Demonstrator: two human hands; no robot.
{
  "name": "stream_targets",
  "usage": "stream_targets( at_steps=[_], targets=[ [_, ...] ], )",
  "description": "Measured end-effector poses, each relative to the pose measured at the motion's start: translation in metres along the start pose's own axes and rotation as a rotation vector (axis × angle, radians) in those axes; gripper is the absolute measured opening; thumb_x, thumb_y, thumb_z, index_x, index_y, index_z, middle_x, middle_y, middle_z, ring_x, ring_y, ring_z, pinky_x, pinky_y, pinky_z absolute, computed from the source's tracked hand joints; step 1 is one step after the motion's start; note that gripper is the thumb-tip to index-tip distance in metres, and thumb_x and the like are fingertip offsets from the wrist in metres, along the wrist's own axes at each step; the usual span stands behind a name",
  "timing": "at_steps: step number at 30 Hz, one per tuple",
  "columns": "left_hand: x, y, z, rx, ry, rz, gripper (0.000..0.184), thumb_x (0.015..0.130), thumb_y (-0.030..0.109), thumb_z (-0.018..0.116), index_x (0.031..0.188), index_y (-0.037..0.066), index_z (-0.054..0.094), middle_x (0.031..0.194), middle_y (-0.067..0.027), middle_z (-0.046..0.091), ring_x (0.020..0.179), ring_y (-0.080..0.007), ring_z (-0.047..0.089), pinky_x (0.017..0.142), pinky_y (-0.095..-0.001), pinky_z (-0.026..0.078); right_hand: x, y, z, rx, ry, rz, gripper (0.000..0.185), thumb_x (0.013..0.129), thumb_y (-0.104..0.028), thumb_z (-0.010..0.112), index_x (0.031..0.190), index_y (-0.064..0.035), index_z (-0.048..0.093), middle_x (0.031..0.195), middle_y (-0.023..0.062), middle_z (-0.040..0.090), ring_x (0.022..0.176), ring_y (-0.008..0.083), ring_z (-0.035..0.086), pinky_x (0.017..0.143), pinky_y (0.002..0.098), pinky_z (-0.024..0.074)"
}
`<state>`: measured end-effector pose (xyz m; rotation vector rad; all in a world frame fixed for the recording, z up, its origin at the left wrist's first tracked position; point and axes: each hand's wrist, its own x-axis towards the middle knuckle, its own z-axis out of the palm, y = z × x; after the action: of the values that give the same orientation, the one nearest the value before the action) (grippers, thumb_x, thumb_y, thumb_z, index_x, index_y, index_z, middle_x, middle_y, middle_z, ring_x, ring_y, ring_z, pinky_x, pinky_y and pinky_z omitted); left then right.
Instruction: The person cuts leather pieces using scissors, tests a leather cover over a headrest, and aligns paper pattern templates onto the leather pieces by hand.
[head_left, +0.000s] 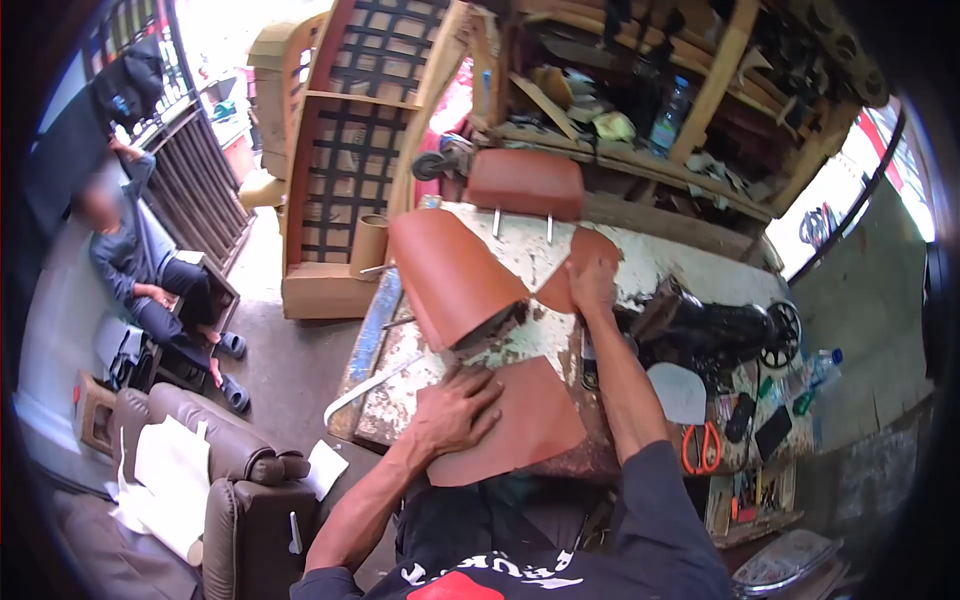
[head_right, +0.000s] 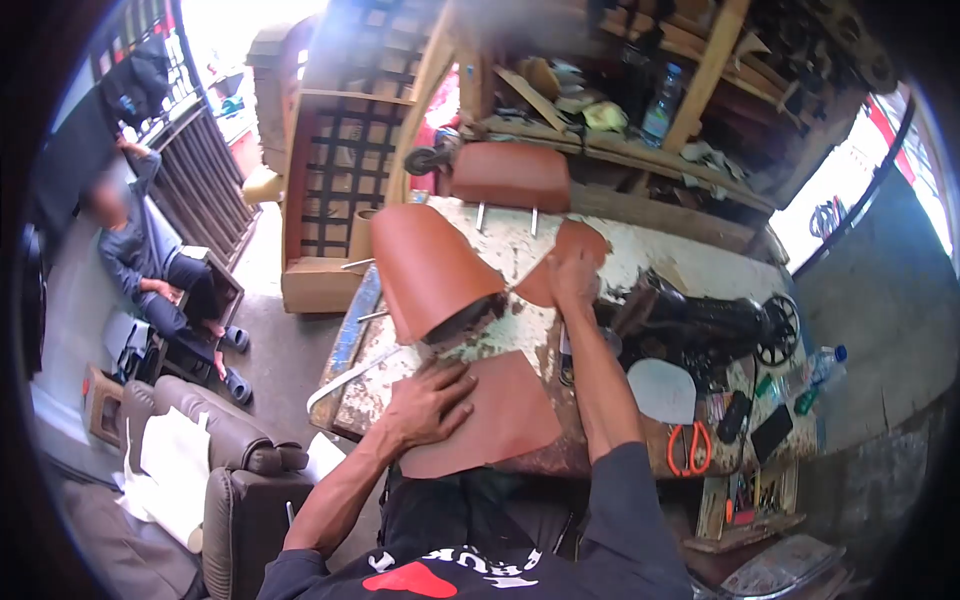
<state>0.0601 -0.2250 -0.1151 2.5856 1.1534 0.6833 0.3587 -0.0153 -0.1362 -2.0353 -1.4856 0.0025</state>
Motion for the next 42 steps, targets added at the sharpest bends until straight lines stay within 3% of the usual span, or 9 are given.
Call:
stream_targets(
  at_steps=[2,8,10,14,17,20,26,33,42],
  targets=[
    [-0.002,-0.006,0.004,-0.017,0.012,0.035,0.042,0.095,0.033,0.067,0.13,0.009,0.072,0.14,-0.0179,0.065,0.132,-0.0363,0.06,0.12,-0.0521,0.041,0.011,0.01,0.015,-0.348,0.02,-0.095,0.04,0.098,-0.043,0.065,0.113,-0.0068,0.076,0.129,0.0174,0.066,0.12,0.0376,0.065,0.096,0.055,0.0525],
    [0.0,-0.015,0.008,-0.007,-0.014,0.066,0.046,0.094,0.034,0.066,0.134,0.012,0.07,0.142,-0.0157,0.064,0.133,-0.0346,0.059,0.121,-0.0518,0.039,0.022,0.017,0.004,-0.344,0.025,-0.203,0.032,0.103,-0.03,0.058,0.113,-0.0053,0.076,0.101,0.0176,0.075,0.096,0.039,0.074,0.085,0.0492,0.0589],
    [0.004,-0.02,0.007,-0.046,-0.06,0.091,0.046,0.093,0.033,0.067,0.135,0.012,0.07,0.145,-0.0145,0.063,0.137,-0.0341,0.056,0.12,-0.0518,0.039,-0.009,-0.008,-0.033,0.006,0.331,-0.287,0.029,0.105,-0.027,0.057,0.108,-0.0025,0.073,0.096,0.0206,0.075,0.091,0.0376,0.075,0.075,0.048,0.0587],
    [0.014,-0.029,0.002,-0.067,-0.123,0.154,0.048,0.093,0.034,0.065,0.136,0.013,0.069,0.149,-0.0129,0.061,0.14,-0.033,0.054,0.122,-0.052,0.037,-0.116,-0.044,-0.124,0.613,0.081,0.162,0.027,0.108,-0.024,0.058,0.108,0.0009,0.068,0.076,0.0164,0.071,0.064,0.0286,0.072,0.063,0.0417,0.0532],
    [0.021,-0.033,0.001,-0.104,-0.176,0.183,0.05,0.092,0.036,0.065,0.137,0.015,0.068,0.15,-0.0116,0.06,0.142,-0.0324,0.053,0.124,-0.0525,0.035,-0.207,-0.014,-0.12,0.487,0.123,0.119,0.031,0.11,-0.026,0.056,0.106,0.0023,0.066,0.086,0.0166,0.071,0.056,0.0204,0.067,0.063,0.0369,0.0544],
    [0.022,-0.033,0.001,-0.098,-0.144,0.213,0.044,0.088,0.032,0.068,0.128,0.014,0.073,0.144,-0.0126,0.063,0.139,-0.0333,0.054,0.122,-0.0539,0.038,-0.282,-0.018,-0.125,0.832,-0.118,0.495,0.031,0.111,-0.027,0.056,0.111,0.0031,0.063,0.077,0.0094,0.067,0.06,0.0184,0.072,0.05,0.032,0.0574],
    [0.028,-0.015,-0.004,-0.148,-0.14,0.145,0.041,0.085,0.013,0.067,0.126,0.008,0.072,0.137,-0.018,0.066,0.135,-0.0359,0.057,0.115,-0.0482,0.047,-0.3,-0.019,-0.148,0.8,-0.096,0.378,0.027,0.108,-0.017,0.06,0.125,0.0039,0.063,0.083,0.0085,0.069,0.062,0.0145,0.071,0.051,0.0265,0.0568],
    [0.031,0.047,0.001,-0.141,0.229,-0.3,0.027,0.088,0.001,0.061,0.113,-0.002,0.072,0.11,-0.0214,0.073,0.113,-0.0391,0.063,0.103,-0.0482,0.048,-0.302,-0.007,-0.147,0.674,-0.256,0.313,0.026,0.106,-0.009,0.06,0.126,0.004,0.068,0.091,0.0098,0.075,0.062,0.012,0.071,0.053,0.0266,0.0575],
    [0.03,0.066,0.044,-0.123,0.145,-0.24,0.035,0.092,0.014,0.068,0.125,0.004,0.071,0.134,-0.017,0.066,0.127,-0.0357,0.057,0.11,-0.0478,0.04,-0.306,-0.005,-0.139,0.75,-0.159,0.343,0.022,0.104,-0.005,0.059,0.122,0.0041,0.069,0.095,0.017,0.077,0.067,0.0207,0.077,0.057,0.0327,0.062]
  ],
)
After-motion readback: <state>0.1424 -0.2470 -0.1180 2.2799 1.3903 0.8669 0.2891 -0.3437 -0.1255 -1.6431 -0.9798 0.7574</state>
